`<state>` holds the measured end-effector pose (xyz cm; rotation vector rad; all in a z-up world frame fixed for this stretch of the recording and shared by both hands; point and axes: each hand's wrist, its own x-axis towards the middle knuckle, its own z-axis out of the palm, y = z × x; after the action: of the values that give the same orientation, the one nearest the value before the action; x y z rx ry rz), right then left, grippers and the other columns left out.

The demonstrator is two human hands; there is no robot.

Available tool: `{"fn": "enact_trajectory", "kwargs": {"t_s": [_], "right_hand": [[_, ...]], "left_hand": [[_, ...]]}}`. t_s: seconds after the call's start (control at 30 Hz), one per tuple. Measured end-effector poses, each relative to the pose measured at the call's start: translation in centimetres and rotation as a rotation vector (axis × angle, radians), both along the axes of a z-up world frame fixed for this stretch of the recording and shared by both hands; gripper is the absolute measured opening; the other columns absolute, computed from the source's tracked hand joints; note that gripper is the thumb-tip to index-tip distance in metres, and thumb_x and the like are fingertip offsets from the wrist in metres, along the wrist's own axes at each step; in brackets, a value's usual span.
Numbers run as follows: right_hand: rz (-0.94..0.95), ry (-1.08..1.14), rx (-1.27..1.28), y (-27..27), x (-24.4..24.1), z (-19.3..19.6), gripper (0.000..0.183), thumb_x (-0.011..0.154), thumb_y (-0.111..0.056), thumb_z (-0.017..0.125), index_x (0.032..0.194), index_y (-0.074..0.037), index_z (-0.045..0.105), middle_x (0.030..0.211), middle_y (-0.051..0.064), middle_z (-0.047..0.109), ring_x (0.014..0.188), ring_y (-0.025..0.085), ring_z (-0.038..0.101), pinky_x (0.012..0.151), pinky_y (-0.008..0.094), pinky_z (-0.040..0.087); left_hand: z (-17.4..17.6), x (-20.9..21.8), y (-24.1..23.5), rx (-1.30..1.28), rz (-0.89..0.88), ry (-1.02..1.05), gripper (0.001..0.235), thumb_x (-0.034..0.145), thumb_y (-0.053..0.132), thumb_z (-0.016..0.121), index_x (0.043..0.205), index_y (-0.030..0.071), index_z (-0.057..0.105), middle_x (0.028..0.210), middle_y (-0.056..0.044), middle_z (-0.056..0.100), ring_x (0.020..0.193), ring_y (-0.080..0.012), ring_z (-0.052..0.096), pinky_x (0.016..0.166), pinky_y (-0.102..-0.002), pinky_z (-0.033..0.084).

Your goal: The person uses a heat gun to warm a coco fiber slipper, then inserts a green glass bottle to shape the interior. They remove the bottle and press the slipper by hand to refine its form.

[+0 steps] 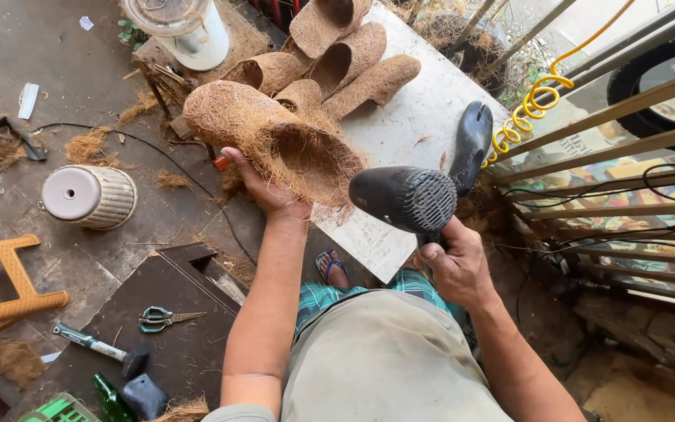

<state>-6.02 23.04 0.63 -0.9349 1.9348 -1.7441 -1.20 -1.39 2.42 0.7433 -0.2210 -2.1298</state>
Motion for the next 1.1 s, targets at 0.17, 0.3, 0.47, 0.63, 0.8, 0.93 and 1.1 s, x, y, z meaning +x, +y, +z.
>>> {"fn": "enact_trajectory", "kwargs": {"t_s": [0.17,0.3,0.47,0.63,0.8,0.93,1.1], "right_hand": [[0.038,0.041,-0.043,-1.5,-0.3,0.6,0.042,0.087,-0.046,0.071,0.083,-0.005,0.067,0.052,0.005,0.062,0.047,0.011,0.056,0.044,0.025,0.049],[0.064,0.101,-0.085,-2.0,-2.8,0.2,0.045,0.089,-0.050,0.068,0.085,-0.006,0.067,0.053,0.004,0.062,0.047,0.011,0.056,0.044,0.024,0.048],[0.035,0.076,-0.188,-2.1,-5.3,1.3,0.047,0.094,-0.049,0.061,0.093,-0.002,0.062,0.054,0.006,0.062,0.049,0.014,0.059,0.049,0.026,0.049],[0.107,0.050,-0.219,-0.4,-7.1,0.4,0.048,0.090,-0.051,0.065,0.090,-0.003,0.064,0.054,0.006,0.062,0.050,0.014,0.060,0.050,0.026,0.050],[0.107,0.053,-0.212,1.7,-9.5,1.2,0.048,0.087,-0.052,0.069,0.089,-0.004,0.065,0.054,0.007,0.063,0.050,0.015,0.060,0.050,0.027,0.050],[0.056,0.041,-0.142,4.3,-11.8,1.9,0.045,0.095,-0.051,0.059,0.092,-0.006,0.062,0.052,0.006,0.062,0.047,0.014,0.058,0.049,0.027,0.048],[0.051,0.049,-0.035,7.7,-12.8,1.6,0.046,0.094,-0.053,0.058,0.093,-0.008,0.063,0.052,0.004,0.063,0.047,0.013,0.056,0.048,0.027,0.046]], "left_hand": [[2.8,-1.5,3.0,-0.096,-0.040,-0.082,0.089,0.086,0.075,0.049,0.154,0.020,0.033,0.159,-0.017,0.028,0.147,-0.0380,0.026,0.122,-0.062,0.016],[3.1,-2.2,3.8,-0.125,-0.027,-0.103,0.091,0.086,0.075,0.049,0.155,0.019,0.029,0.160,-0.018,0.025,0.148,-0.0382,0.023,0.121,-0.062,0.013],[3.6,-3.2,5.4,-0.200,-0.029,-0.196,0.096,0.086,0.075,0.047,0.156,0.015,0.020,0.161,-0.020,0.015,0.149,-0.0387,0.013,0.121,-0.060,0.006],[3.9,-4.9,8.0,-0.249,-0.043,-0.263,0.100,0.087,0.076,0.045,0.157,0.012,0.014,0.162,-0.022,0.007,0.150,-0.0392,0.005,0.121,-0.059,0.000],[4.1,-6.6,10.2,-0.301,-0.050,-0.342,0.104,0.087,0.076,0.043,0.158,0.009,0.007,0.163,-0.024,-0.001,0.150,-0.0397,-0.002,0.120,-0.058,-0.005],[-2.8,-7.3,9.4,-0.319,-0.025,-0.390,0.106,0.089,0.076,0.043,0.159,0.008,0.004,0.164,-0.024,-0.006,0.151,-0.0395,-0.008,0.121,-0.057,-0.010],[-9.2,-7.4,7.7,-0.385,0.024,-0.495,0.108,0.091,0.080,0.043,0.159,0.007,0.004,0.164,-0.025,-0.006,0.152,-0.0403,-0.006,0.122,-0.056,-0.009]]}}
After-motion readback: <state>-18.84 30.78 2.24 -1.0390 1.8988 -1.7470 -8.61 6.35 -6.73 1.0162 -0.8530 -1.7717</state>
